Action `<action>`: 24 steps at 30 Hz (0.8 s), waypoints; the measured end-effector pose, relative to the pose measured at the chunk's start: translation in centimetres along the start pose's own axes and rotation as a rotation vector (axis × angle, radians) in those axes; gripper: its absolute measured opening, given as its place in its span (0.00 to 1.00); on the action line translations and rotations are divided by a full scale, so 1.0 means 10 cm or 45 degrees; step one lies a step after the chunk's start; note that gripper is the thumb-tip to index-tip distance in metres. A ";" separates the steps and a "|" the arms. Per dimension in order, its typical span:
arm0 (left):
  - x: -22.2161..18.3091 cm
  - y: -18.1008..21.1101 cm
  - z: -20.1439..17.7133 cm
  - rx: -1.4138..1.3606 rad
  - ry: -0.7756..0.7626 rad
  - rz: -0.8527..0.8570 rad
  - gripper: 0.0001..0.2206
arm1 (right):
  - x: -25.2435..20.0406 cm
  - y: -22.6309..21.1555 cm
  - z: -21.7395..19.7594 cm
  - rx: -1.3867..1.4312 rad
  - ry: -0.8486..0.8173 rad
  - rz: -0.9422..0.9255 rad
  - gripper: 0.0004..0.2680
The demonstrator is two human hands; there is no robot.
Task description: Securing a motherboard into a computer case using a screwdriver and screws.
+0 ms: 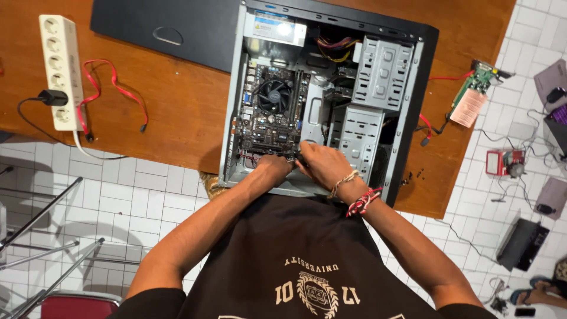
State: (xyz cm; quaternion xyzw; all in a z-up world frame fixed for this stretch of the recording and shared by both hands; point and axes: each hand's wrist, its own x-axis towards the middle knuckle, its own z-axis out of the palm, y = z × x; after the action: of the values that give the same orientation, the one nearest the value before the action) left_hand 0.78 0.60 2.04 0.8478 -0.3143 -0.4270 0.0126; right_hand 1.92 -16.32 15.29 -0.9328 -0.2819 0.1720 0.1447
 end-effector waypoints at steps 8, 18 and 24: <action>-0.26 0.02 -0.27 -0.052 0.020 0.027 0.15 | 0.07 0.01 -0.14 0.006 -0.237 -0.097 0.06; 0.16 0.17 -0.04 0.040 -0.044 -0.012 0.15 | 0.10 0.03 -0.09 -0.144 -0.191 0.042 0.08; 0.44 0.17 0.13 0.173 -0.059 -0.118 0.16 | 0.11 0.24 0.07 -0.040 -0.140 -0.230 0.13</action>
State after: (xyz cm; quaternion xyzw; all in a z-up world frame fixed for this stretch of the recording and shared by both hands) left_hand 0.85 -2.84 -1.48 0.8503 -0.3031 -0.4243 -0.0719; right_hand 3.59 -17.49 13.52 -0.8948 -0.3750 0.2048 0.1293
